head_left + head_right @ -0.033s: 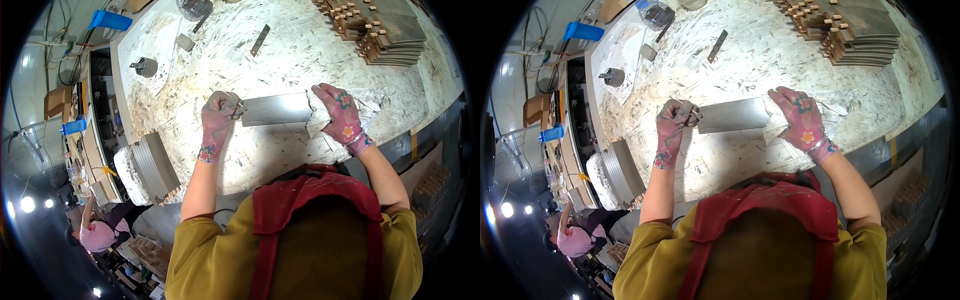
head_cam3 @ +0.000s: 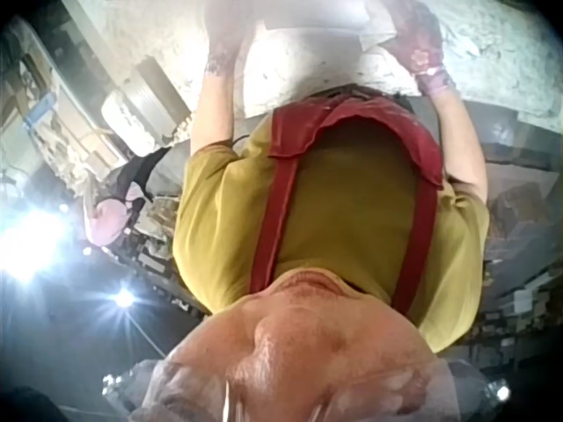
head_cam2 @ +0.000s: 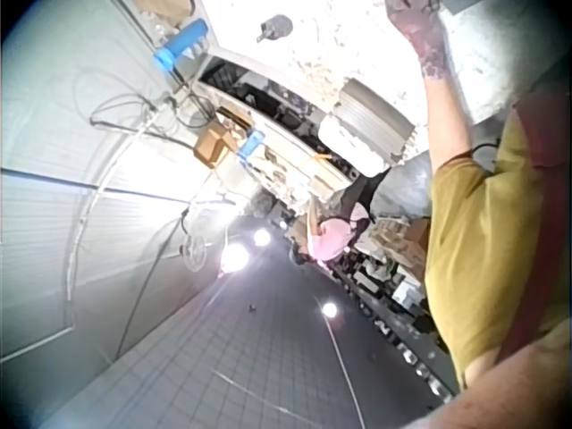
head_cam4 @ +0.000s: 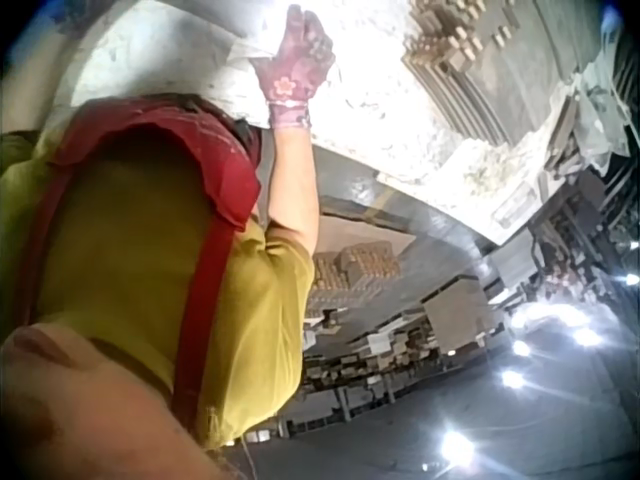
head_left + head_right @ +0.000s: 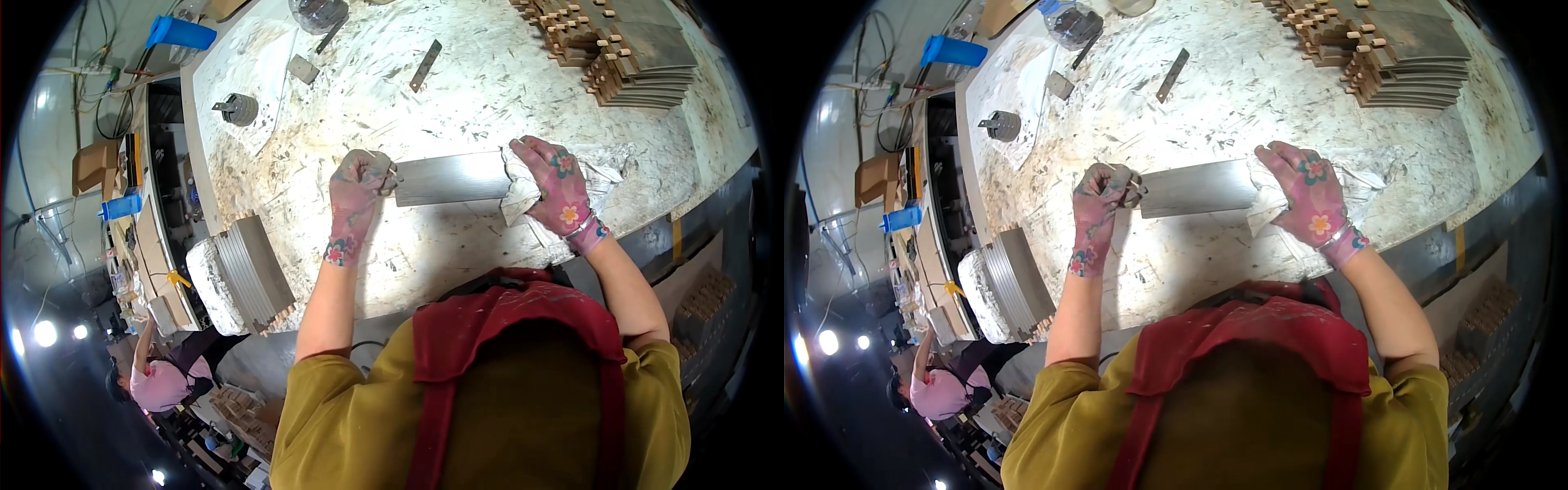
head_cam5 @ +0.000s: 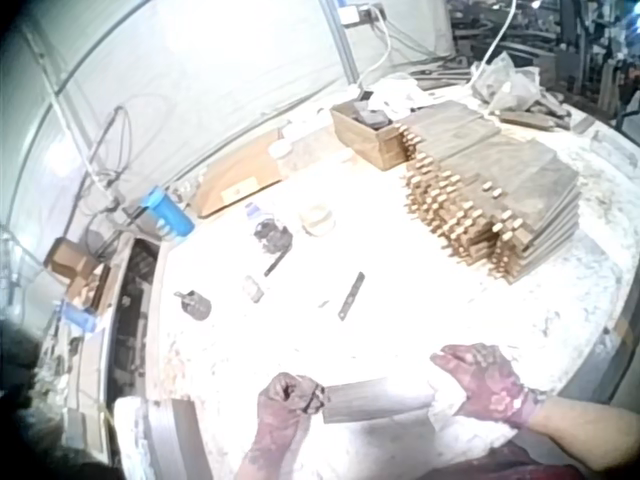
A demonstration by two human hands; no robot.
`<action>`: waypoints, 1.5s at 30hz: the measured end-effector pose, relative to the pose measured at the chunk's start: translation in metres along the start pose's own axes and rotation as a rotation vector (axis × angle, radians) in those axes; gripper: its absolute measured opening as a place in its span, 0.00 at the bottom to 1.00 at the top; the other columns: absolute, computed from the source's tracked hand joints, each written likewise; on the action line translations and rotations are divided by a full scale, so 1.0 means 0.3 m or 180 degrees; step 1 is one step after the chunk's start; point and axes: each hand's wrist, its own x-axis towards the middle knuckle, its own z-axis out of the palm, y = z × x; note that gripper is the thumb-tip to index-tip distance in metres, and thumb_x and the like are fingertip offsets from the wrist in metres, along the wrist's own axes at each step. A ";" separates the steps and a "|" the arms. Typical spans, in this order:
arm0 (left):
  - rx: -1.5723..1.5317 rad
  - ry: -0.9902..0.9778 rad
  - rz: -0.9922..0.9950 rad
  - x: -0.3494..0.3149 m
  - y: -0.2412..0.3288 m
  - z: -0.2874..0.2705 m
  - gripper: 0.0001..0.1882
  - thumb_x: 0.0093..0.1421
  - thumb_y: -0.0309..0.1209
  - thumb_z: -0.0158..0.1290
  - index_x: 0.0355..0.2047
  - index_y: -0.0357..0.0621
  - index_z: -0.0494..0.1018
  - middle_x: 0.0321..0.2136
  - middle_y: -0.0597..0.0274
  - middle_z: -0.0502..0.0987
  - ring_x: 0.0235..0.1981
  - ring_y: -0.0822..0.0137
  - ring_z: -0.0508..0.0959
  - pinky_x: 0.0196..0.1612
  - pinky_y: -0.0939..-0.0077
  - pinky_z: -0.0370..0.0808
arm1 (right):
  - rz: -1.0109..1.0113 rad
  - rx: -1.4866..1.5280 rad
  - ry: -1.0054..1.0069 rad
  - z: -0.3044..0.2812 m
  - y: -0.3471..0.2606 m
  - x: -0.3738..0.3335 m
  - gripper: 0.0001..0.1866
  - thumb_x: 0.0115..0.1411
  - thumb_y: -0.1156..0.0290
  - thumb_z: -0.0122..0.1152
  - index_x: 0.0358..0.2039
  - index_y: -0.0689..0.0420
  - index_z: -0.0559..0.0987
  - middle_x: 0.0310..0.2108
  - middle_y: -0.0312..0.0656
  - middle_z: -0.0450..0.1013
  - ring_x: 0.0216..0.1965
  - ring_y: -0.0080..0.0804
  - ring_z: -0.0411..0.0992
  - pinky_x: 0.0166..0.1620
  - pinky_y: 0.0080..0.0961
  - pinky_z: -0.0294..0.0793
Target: The person applies glue to the edges of wood panels using a spreader tool and wipes away the excess with a cloth.
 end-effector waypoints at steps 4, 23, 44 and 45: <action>-0.0260 -0.0255 0.0059 -0.002 -0.035 -0.010 0.04 0.60 0.16 0.51 0.33 0.37 0.71 0.31 0.57 0.77 0.29 0.66 0.79 0.34 0.74 0.78 | -0.0034 0.0056 0.0051 0.008 0.000 0.002 0.49 0.37 0.57 0.78 0.63 0.43 0.66 0.58 0.43 0.68 0.54 0.47 0.68 0.55 0.42 0.68; 0.2953 0.1229 0.1127 0.345 0.222 -0.350 0.12 0.61 0.33 0.56 0.43 0.44 0.78 0.34 0.59 0.82 0.32 0.68 0.81 0.35 0.73 0.76 | 0.1428 0.3318 0.1381 -0.064 0.092 -0.078 0.23 0.59 0.79 0.56 0.57 0.61 0.72 0.41 0.37 0.76 0.35 0.23 0.75 0.39 0.19 0.76; 0.4035 -0.1455 0.2827 -0.114 -0.185 0.464 0.33 0.58 0.55 0.46 0.60 0.55 0.67 0.55 0.56 0.69 0.62 0.57 0.64 0.70 0.52 0.46 | 0.0372 0.3104 0.0520 -0.235 0.001 0.161 0.24 0.58 0.79 0.57 0.57 0.59 0.73 0.47 0.40 0.76 0.44 0.26 0.74 0.48 0.21 0.74; 0.4204 -0.1564 0.2968 -0.143 -0.163 0.462 0.33 0.55 0.52 0.48 0.60 0.56 0.67 0.54 0.58 0.70 0.61 0.59 0.65 0.69 0.51 0.49 | 0.0161 0.2866 0.0410 -0.236 -0.029 0.199 0.24 0.58 0.79 0.57 0.57 0.57 0.73 0.47 0.39 0.76 0.44 0.26 0.74 0.48 0.22 0.74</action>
